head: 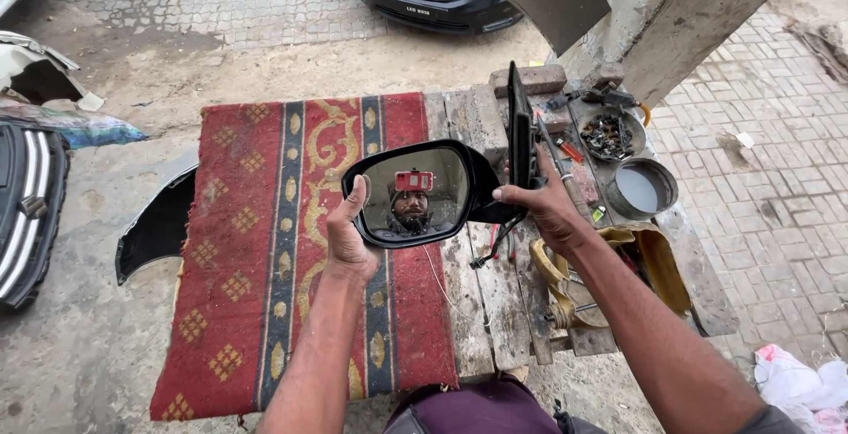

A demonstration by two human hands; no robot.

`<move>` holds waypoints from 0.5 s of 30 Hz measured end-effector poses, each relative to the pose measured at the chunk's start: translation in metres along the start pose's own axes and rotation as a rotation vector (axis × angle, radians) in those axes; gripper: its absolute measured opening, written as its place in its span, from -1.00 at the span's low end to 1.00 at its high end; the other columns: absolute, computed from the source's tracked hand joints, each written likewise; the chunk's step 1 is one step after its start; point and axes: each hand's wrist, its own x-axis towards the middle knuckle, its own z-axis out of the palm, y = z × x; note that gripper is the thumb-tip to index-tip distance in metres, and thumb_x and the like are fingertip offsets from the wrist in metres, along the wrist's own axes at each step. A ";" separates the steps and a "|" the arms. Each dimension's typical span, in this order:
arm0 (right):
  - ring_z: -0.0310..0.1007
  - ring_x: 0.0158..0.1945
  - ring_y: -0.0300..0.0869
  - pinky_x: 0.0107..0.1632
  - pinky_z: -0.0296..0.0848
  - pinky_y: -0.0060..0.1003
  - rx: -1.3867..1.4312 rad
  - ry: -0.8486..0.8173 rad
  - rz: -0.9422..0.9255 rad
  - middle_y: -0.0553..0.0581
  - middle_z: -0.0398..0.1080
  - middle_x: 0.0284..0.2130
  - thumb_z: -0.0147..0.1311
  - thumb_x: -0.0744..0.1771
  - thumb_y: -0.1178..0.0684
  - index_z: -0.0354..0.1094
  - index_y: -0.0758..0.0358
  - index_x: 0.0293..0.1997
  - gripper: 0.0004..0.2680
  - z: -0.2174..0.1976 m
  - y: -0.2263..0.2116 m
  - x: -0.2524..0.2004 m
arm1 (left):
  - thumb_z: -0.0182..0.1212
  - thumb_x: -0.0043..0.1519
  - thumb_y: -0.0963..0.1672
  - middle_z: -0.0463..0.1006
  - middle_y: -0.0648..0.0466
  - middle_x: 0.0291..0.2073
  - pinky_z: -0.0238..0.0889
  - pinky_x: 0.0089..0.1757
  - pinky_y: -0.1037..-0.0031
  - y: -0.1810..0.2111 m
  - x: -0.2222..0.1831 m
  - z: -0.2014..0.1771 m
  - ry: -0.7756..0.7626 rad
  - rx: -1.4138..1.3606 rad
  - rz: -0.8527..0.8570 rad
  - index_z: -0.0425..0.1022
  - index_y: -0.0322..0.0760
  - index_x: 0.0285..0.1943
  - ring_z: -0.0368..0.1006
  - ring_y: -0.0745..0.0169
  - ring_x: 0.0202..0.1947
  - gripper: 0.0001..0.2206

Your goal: Assembling and repairing a car side mirror by fitting housing components and using a screwdriver.

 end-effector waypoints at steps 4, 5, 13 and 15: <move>0.36 0.08 -0.08 0.11 0.42 -0.18 0.001 0.004 -0.009 0.17 0.30 -0.03 0.47 0.06 0.25 0.19 0.06 0.36 -0.28 -0.003 0.002 0.006 | 0.30 0.21 -0.07 0.66 -0.17 -0.16 0.52 -0.06 0.05 -0.001 0.013 -0.011 -0.009 -0.004 0.015 0.60 -0.21 -0.02 0.62 -0.17 -0.15 -0.77; 0.35 0.03 -0.11 0.07 0.44 -0.21 -0.002 0.005 -0.017 0.13 0.30 -0.07 0.46 0.06 0.26 0.21 0.05 0.36 -0.28 -0.007 0.002 0.009 | 0.31 0.21 -0.06 0.67 -0.15 -0.15 0.51 -0.05 0.08 -0.003 0.017 -0.018 0.003 -0.005 0.016 0.60 -0.18 -0.03 0.61 -0.13 -0.14 -0.78; 0.33 -0.07 -0.17 -0.05 0.46 -0.28 -0.036 -0.007 -0.035 0.11 0.29 -0.12 0.46 0.07 0.24 0.21 0.02 0.35 -0.30 -0.011 0.001 0.009 | 0.31 0.20 -0.07 0.67 -0.14 -0.15 0.50 0.00 0.06 -0.008 0.024 -0.031 0.008 -0.023 0.025 0.61 -0.19 -0.05 0.61 -0.15 -0.13 -0.79; 0.33 -0.07 -0.18 -0.07 0.46 -0.30 -0.040 -0.001 -0.041 0.10 0.29 -0.12 0.46 0.07 0.25 0.22 0.02 0.33 -0.31 -0.011 -0.001 0.006 | 0.31 0.20 -0.07 0.66 -0.19 -0.14 0.50 0.00 0.02 -0.008 0.021 -0.030 -0.004 -0.039 0.026 0.59 -0.20 -0.04 0.61 -0.21 -0.11 -0.79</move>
